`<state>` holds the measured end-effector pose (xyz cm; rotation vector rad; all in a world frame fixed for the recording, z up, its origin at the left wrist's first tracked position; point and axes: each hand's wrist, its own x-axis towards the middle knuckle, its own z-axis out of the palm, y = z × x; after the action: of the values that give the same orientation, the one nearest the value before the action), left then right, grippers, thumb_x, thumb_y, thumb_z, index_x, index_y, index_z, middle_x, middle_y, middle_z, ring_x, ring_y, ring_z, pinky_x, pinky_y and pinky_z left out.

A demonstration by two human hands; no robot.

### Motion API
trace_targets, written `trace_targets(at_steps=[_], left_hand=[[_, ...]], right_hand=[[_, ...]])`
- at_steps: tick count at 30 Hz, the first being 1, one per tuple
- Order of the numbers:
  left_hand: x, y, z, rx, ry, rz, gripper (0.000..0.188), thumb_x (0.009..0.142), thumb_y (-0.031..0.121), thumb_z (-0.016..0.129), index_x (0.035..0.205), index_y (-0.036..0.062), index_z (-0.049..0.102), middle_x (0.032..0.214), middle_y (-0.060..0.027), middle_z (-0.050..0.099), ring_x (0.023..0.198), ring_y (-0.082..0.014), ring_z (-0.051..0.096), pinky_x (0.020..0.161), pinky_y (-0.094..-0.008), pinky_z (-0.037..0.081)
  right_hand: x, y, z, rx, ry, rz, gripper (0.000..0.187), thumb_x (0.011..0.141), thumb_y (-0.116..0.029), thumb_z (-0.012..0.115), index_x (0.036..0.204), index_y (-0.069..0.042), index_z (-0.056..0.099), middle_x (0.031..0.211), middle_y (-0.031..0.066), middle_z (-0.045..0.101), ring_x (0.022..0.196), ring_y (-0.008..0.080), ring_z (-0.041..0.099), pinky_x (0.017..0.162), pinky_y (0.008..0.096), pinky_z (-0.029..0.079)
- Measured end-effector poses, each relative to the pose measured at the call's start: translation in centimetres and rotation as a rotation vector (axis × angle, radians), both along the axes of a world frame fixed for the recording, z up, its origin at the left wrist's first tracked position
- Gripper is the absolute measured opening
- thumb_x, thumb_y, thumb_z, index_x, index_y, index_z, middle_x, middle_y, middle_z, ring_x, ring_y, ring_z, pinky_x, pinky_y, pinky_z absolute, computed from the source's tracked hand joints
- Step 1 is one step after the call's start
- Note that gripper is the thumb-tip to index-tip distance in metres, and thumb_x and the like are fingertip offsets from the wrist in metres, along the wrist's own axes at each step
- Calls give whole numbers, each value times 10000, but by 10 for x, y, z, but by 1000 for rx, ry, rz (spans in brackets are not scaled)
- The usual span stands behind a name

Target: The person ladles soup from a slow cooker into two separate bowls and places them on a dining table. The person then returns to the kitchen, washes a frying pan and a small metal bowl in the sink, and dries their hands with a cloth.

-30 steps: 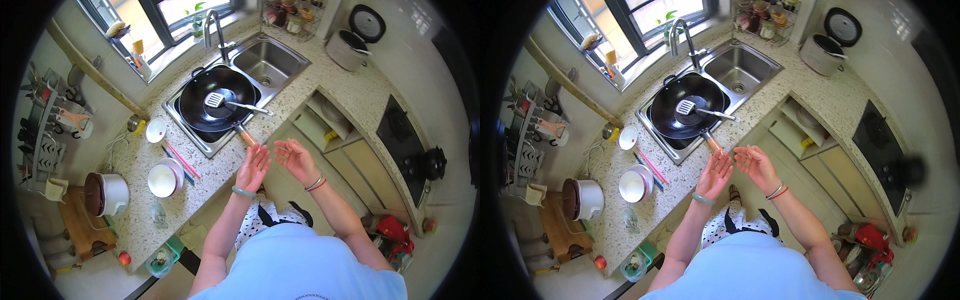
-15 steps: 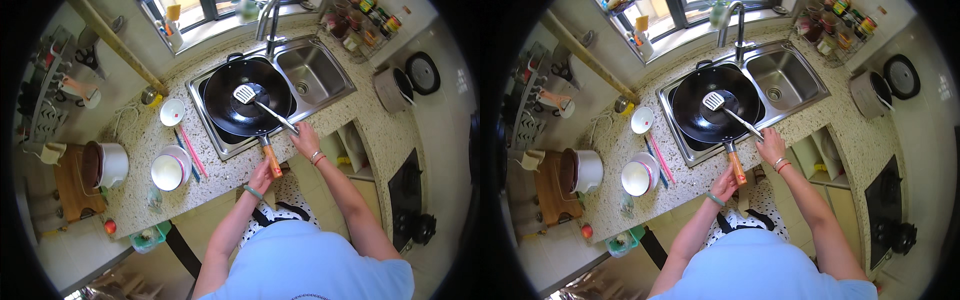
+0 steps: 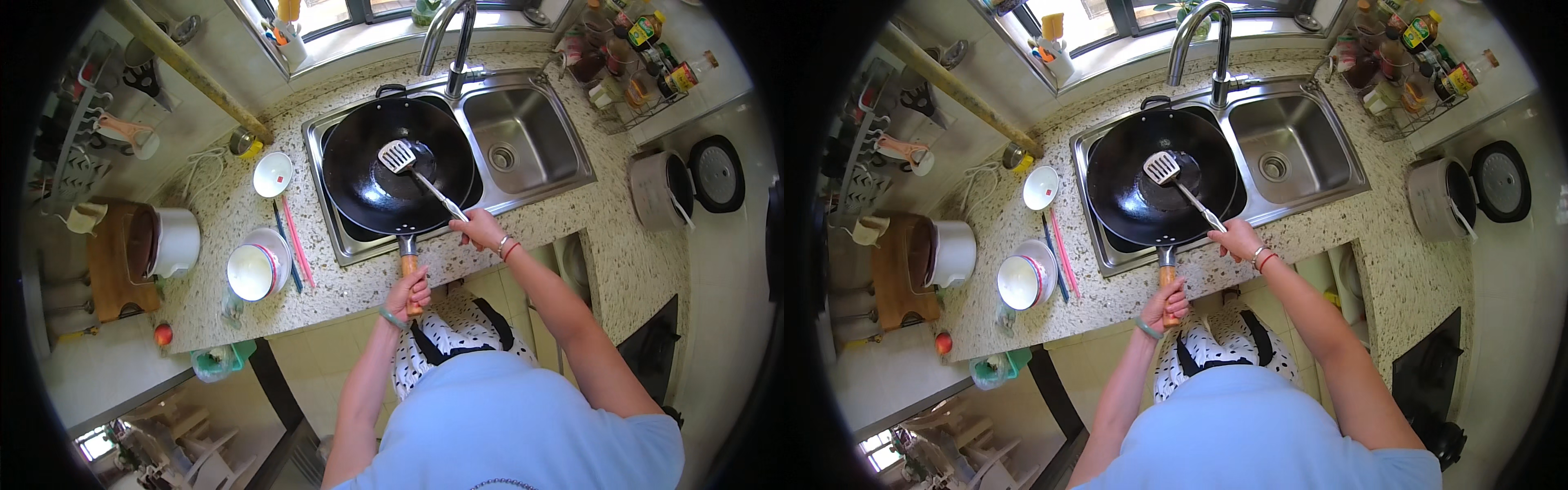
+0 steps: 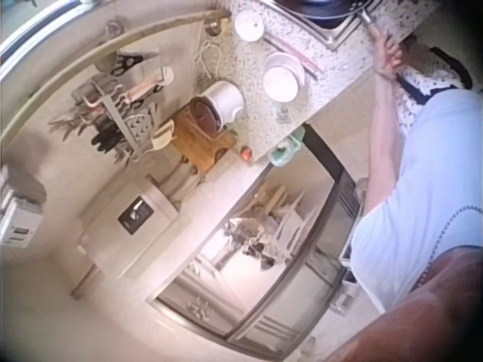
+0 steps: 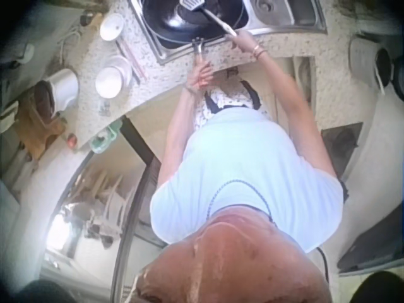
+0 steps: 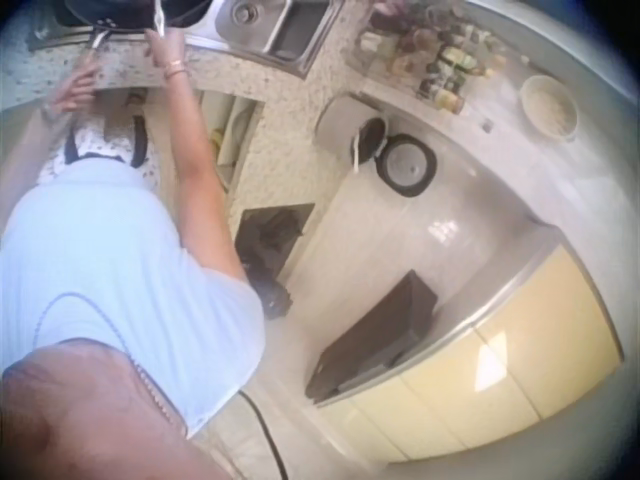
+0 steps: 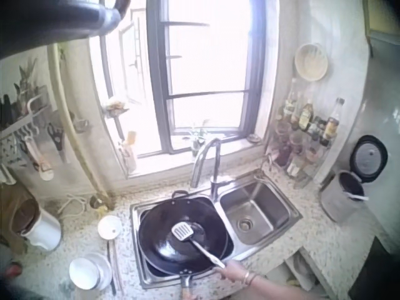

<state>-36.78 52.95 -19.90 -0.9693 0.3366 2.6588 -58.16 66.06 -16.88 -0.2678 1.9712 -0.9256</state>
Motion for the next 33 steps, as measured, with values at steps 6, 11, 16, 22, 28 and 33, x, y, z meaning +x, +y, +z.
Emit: trace_targets(at_steps=[6,11,16,22,28,33], left_hand=[[7,-15,29,-163,6,-9,192,960,174,590,829,129,458,541,77,408,385,-15,359,368,-195,314],[21,-27,38,-378,-61,-17,205,929,162,630,821,122,460,548,70,396,395,-26,365,373,-209,308],[22,-30,55,-591,-167,-26,215,889,168,683,821,102,490,560,50,424,396,-45,386,377,-225,335],[24,-30,63,-841,-244,-7,230,850,157,718,830,74,504,574,27,449,397,-64,409,363,-235,354],[23,-27,63,-1013,-293,-2,212,846,132,703,834,53,506,571,-5,486,384,-90,434,348,-253,353],[25,-23,60,-1154,-328,19,212,846,112,694,818,58,490,560,-12,495,378,-91,440,344,-256,352]], right_hand=[[-12,20,10,-172,65,-69,255,869,-250,663,817,-5,611,609,28,622,438,98,539,380,264,414],[-5,36,24,-252,289,-104,233,865,-223,661,828,5,631,610,62,642,528,135,627,503,307,489],[-8,52,14,-228,543,-40,179,865,-189,660,928,-26,626,635,87,656,578,216,663,561,347,503],[-2,56,9,-269,538,-55,173,866,-198,668,938,-48,620,638,90,655,588,221,668,564,362,506],[6,59,6,-219,628,-17,181,868,-220,673,943,-78,591,657,102,651,606,284,654,554,397,496],[14,59,15,-110,860,31,185,869,-236,667,972,-115,572,676,127,632,630,346,626,549,443,480]])
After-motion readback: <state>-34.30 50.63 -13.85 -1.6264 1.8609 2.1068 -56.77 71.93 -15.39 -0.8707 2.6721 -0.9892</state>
